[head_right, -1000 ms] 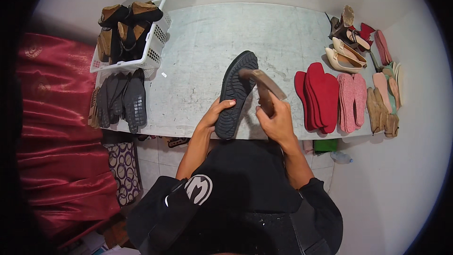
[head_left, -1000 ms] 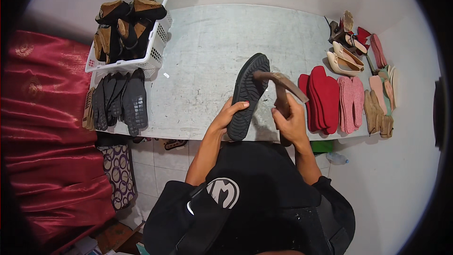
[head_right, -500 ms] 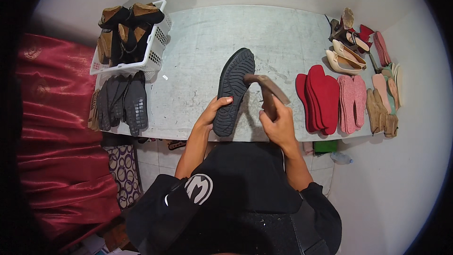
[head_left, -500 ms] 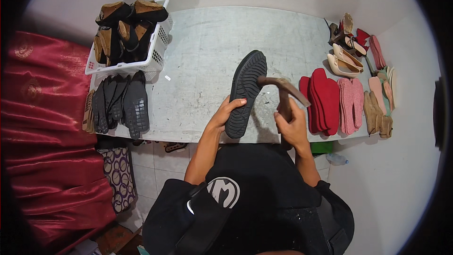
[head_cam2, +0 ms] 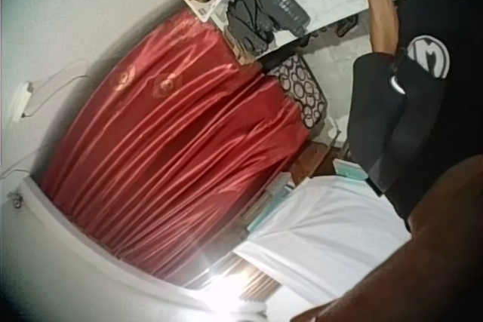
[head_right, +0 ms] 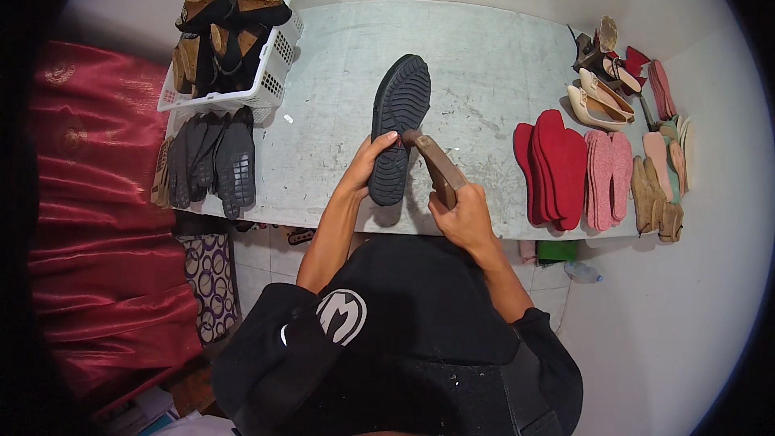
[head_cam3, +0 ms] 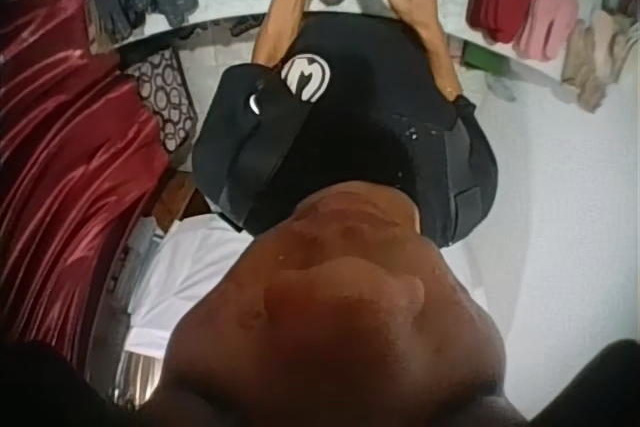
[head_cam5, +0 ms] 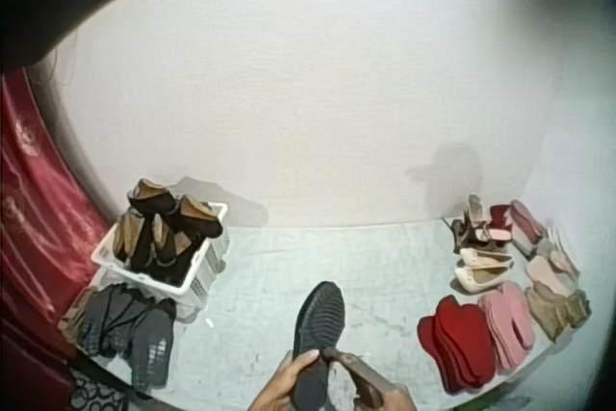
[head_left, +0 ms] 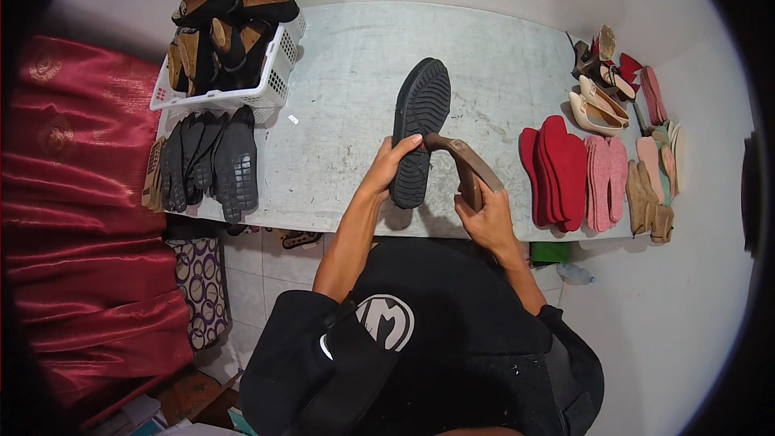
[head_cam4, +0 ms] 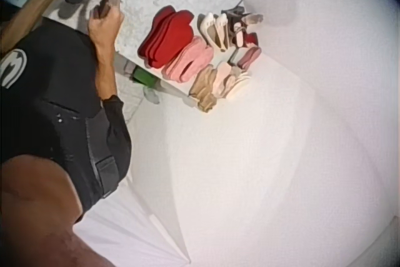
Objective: The person hammers the sole of a shoe with a hammer to attach it to the shoe upper.
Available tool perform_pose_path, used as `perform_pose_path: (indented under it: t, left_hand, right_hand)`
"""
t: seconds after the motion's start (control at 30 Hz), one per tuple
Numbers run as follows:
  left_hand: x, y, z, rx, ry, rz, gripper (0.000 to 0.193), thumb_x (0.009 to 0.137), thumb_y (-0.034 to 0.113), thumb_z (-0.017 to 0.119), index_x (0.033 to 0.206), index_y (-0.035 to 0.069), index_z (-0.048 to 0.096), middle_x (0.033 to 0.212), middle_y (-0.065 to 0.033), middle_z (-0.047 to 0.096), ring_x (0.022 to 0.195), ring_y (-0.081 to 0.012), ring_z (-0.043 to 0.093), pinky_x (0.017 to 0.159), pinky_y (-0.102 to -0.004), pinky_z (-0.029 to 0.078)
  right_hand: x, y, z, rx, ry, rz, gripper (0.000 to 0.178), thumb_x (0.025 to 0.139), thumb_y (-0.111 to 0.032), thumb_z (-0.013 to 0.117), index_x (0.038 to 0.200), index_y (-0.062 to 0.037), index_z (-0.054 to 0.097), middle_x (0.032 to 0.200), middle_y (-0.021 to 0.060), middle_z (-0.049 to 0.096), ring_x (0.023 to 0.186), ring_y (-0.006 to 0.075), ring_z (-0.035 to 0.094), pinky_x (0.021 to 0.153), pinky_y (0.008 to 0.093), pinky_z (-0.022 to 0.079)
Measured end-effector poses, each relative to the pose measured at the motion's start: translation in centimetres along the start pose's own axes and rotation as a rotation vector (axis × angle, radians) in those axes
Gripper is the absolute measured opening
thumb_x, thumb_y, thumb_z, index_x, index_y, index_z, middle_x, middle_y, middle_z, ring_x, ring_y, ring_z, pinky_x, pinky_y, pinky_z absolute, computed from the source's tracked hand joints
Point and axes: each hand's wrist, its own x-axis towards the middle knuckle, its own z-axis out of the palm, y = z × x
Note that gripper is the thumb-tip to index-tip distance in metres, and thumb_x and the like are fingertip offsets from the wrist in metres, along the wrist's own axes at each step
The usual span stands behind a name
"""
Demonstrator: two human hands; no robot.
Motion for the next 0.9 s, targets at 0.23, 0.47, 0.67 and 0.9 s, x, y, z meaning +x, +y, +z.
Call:
perform_pose_path:
  t: [0.23, 0.47, 0.67, 0.9]
  left_hand:
    - [0.6, 0.6, 0.2, -0.073, -0.008, 0.007, 0.033, 0.089, 0.036, 0.063, 0.093, 0.003, 0.059, 0.076, -0.0045, 0.061, 0.062, -0.0112, 0.061, 0.055, -0.0245, 0.050]
    - [1.4, -0.3, 0.0, -0.126, 0.008, 0.015, 0.035, 0.091, 0.034, 0.059, 0.107, 0.002, 0.059, 0.086, -0.0060, 0.065, 0.071, -0.0129, 0.065, 0.062, -0.0258, 0.055]
    - [1.7, 0.1, 0.2, -0.077, 0.124, 0.057, 0.031, 0.090, 0.032, 0.060, 0.103, 0.004, 0.060, 0.087, -0.0054, 0.065, 0.071, -0.0131, 0.065, 0.064, -0.0265, 0.056]
    - [1.1, 0.4, -0.7, -0.155, 0.059, 0.067, 0.029, 0.089, 0.032, 0.061, 0.101, 0.005, 0.061, 0.085, -0.0045, 0.065, 0.071, -0.0125, 0.065, 0.063, -0.0261, 0.055]
  right_hand:
    - [-0.6, -1.3, -1.0, 0.102, -0.064, 0.133, 0.031, 0.075, -0.003, 0.064, 0.105, 0.0040, 0.059, 0.080, 0.0089, 0.061, 0.075, 0.0179, 0.060, 0.069, 0.0327, 0.048]
    - [-0.7, -1.9, -1.2, 0.116, -0.029, 0.109, 0.033, 0.073, -0.002, 0.065, 0.106, 0.0041, 0.059, 0.082, 0.0113, 0.062, 0.075, 0.0212, 0.061, 0.071, 0.0331, 0.048]
    - [-0.4, -1.6, -1.1, 0.038, -0.093, 0.030, 0.032, 0.073, -0.002, 0.063, 0.104, 0.0027, 0.059, 0.077, 0.0155, 0.062, 0.068, 0.0281, 0.062, 0.066, 0.0356, 0.048]
    - [0.2, -3.0, -0.9, 0.059, -0.073, -0.084, 0.028, 0.074, -0.002, 0.060, 0.102, 0.0017, 0.058, 0.072, 0.0172, 0.060, 0.060, 0.0312, 0.060, 0.061, 0.0376, 0.047]
